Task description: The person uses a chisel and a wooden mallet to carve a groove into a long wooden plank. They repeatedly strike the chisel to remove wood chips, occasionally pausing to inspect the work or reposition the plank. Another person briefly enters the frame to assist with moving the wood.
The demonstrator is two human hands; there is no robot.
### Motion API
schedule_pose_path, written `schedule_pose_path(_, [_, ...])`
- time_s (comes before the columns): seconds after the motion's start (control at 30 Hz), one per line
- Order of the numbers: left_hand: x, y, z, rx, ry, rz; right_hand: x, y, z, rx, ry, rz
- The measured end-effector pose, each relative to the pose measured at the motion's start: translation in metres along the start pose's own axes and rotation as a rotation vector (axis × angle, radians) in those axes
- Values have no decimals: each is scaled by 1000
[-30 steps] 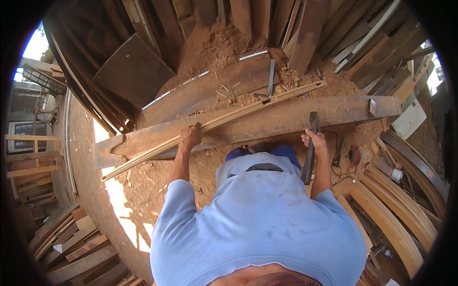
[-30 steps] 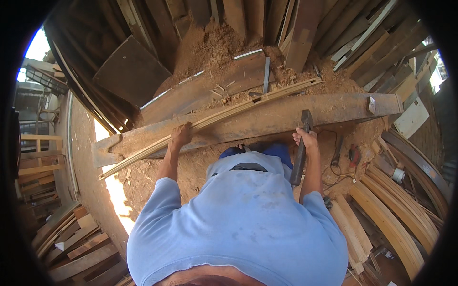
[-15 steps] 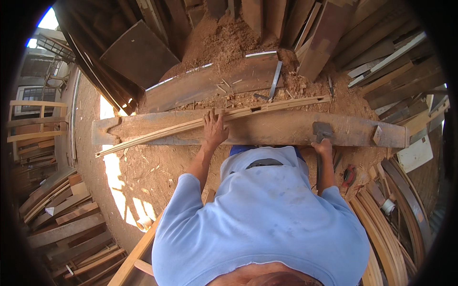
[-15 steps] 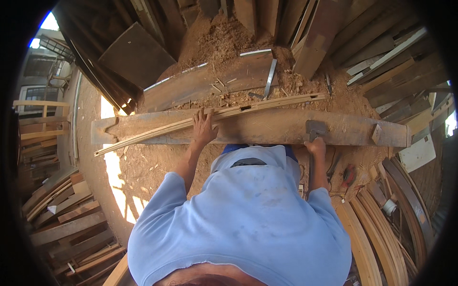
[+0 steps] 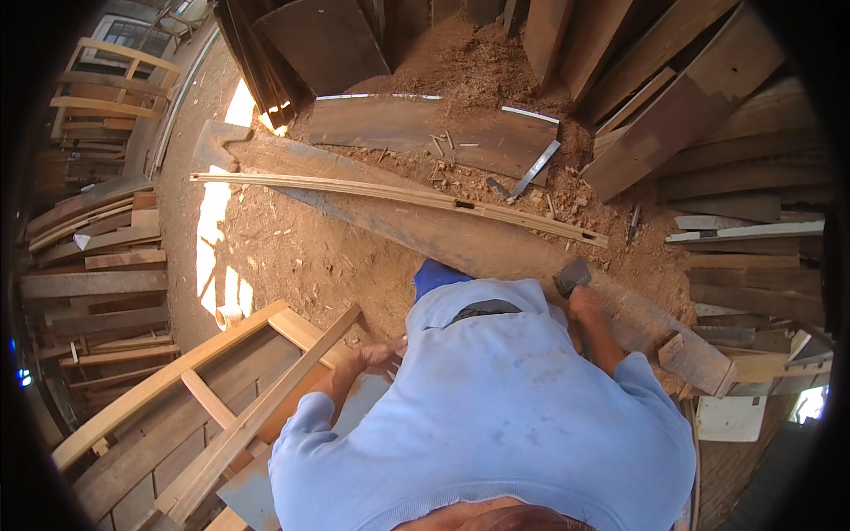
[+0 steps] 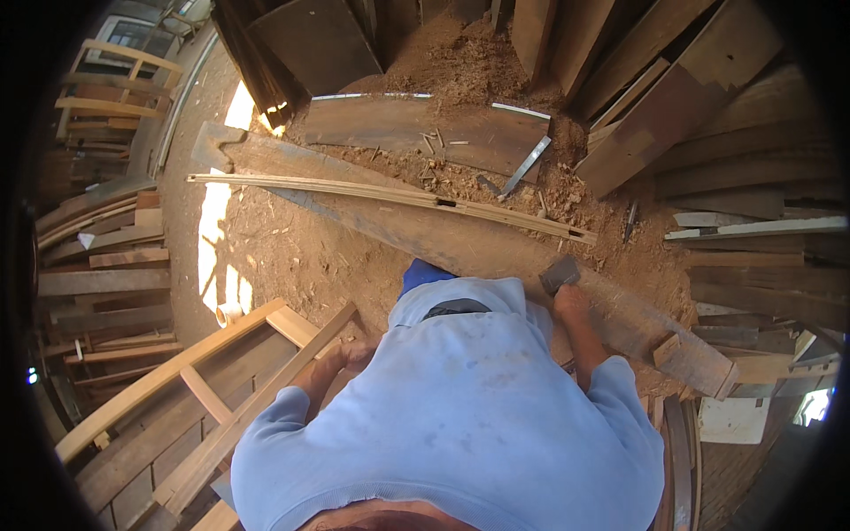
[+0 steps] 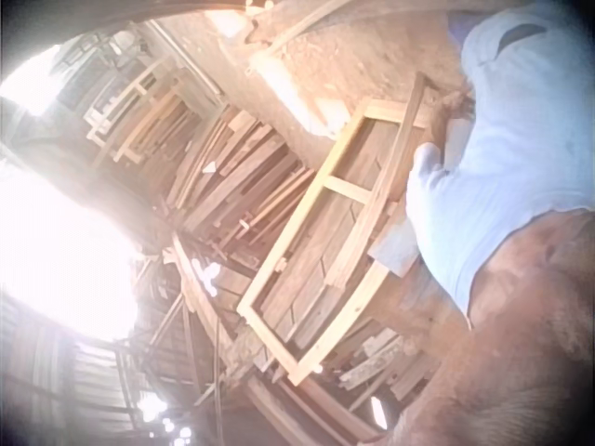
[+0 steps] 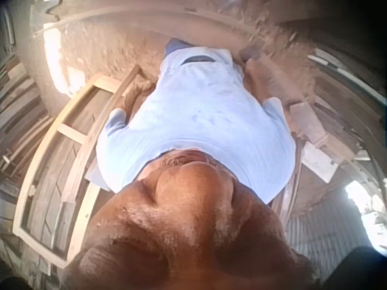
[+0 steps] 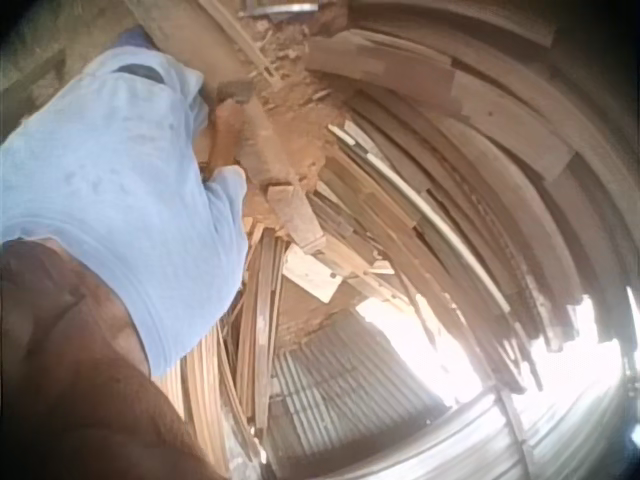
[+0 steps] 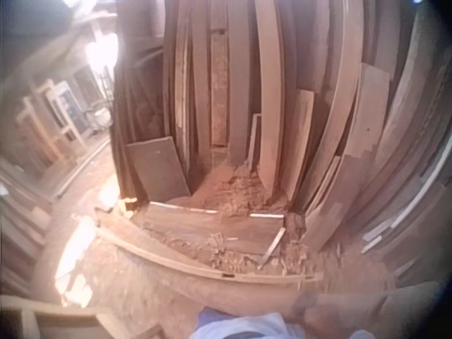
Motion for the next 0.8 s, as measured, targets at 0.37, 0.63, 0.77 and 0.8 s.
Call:
schedule_pose_path(0.37, [-11, 82, -200, 205, 486, -559, -46, 2, -5, 10, -49, 94])
schedule_pose_path(0.63, [-69, 67, -146, 338, 449, -551, -93, 26, -27, 42, -68, 160])
schedule_pose_path(0.77, [-74, 75, -160, 429, 309, -562, -89, 18, -13, 77, -89, 159])
schedule_pose_path(0.8, [-74, 81, -162, 387, 310, -551, -89, 19, -11, 80, -92, 156])
Point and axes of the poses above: each hand's wrist, its own x-axis away from the middle knuckle, its own z-axis out of the back of the hand, y = z × x, the point moved 5 cm from there along -x, towards the middle knuckle, and after that the axes turned 11 degrees about -y, right-handed, at the moved point
